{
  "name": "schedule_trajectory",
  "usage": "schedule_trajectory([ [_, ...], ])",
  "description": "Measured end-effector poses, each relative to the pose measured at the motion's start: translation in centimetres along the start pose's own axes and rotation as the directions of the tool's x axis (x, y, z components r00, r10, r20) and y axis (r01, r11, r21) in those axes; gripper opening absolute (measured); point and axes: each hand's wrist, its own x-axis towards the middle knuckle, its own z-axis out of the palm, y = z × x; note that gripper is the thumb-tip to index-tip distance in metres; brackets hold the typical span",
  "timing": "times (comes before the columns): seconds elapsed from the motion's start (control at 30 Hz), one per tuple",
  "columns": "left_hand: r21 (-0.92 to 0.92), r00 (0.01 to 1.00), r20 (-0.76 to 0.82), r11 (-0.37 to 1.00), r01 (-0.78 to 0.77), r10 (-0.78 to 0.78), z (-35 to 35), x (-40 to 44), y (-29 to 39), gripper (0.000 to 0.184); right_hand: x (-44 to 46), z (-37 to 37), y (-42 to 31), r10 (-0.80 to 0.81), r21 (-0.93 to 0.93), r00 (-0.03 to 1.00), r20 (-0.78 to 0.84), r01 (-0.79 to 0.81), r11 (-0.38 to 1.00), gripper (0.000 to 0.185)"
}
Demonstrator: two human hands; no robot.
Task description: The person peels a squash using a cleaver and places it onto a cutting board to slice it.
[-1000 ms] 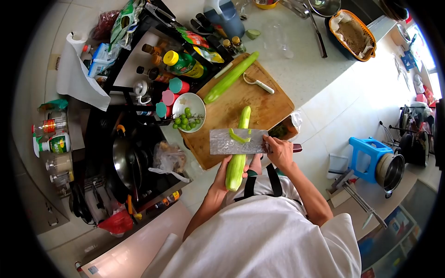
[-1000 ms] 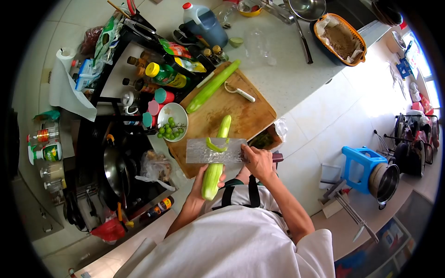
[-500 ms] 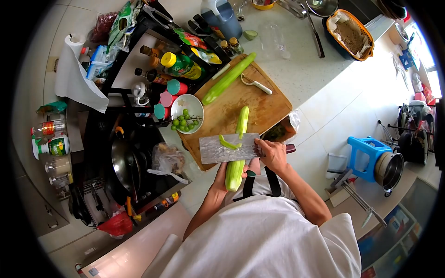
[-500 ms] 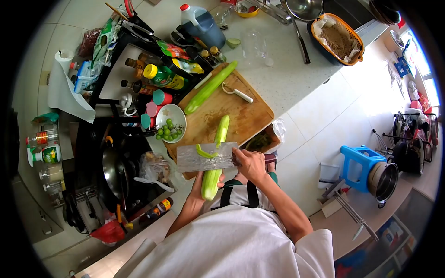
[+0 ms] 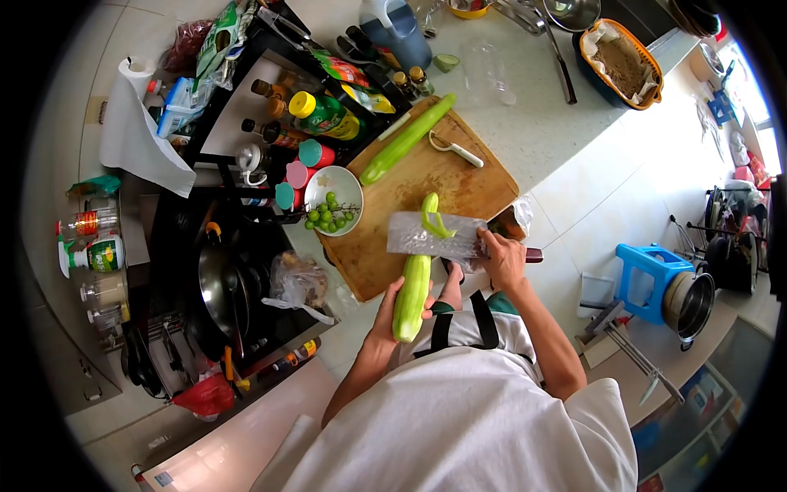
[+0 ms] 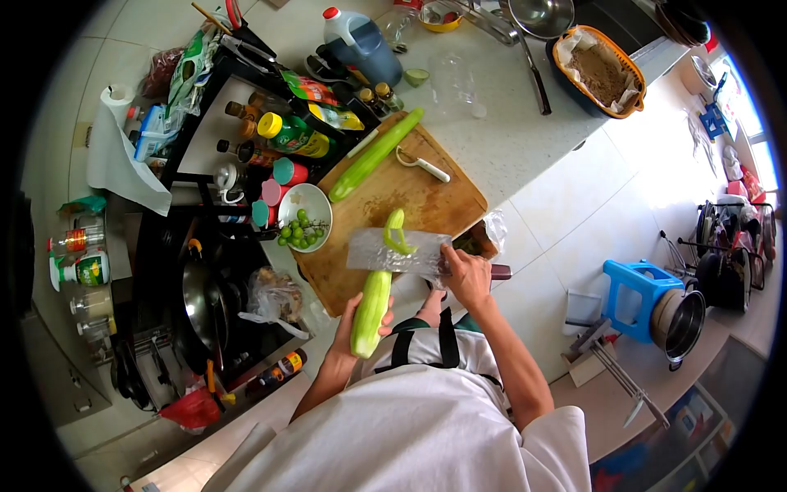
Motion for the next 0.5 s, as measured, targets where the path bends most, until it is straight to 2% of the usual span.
schedule_trajectory([
  [0.07,0.003,1.000,-0.005,1.000,0.005,-0.005,-0.2,-0.5,0.1,0.043,0.3,-0.5,0.6,0.057,-0.008,0.998,0.030,-0.056,0.998,0.047],
  [0.13,0.028,0.999,-0.036,0.999,0.020,-0.019,-0.7,-0.7,0.1,0.043,0.2,-0.6,0.4,0.042,0.008,0.998,0.047,-0.042,0.999,0.048],
  [0.23,-0.067,0.999,0.007,0.997,0.033,-0.032,-1.1,-0.6,0.1,0.043,-0.4,0.0,-0.7,-0.031,0.084,0.998,0.060,0.026,0.996,0.051],
  [0.33,-0.192,0.999,0.030,0.981,0.031,-0.026,-0.5,-0.6,-0.1,0.042,-0.5,1.3,-2.1,-0.039,0.089,0.996,0.082,0.031,0.996,0.051],
  [0.5,-0.291,0.997,0.079,0.956,0.032,-0.009,-0.1,-0.5,-0.3,0.041,0.3,1.5,-3.0,0.031,0.090,0.991,0.131,-0.043,0.995,0.050],
])
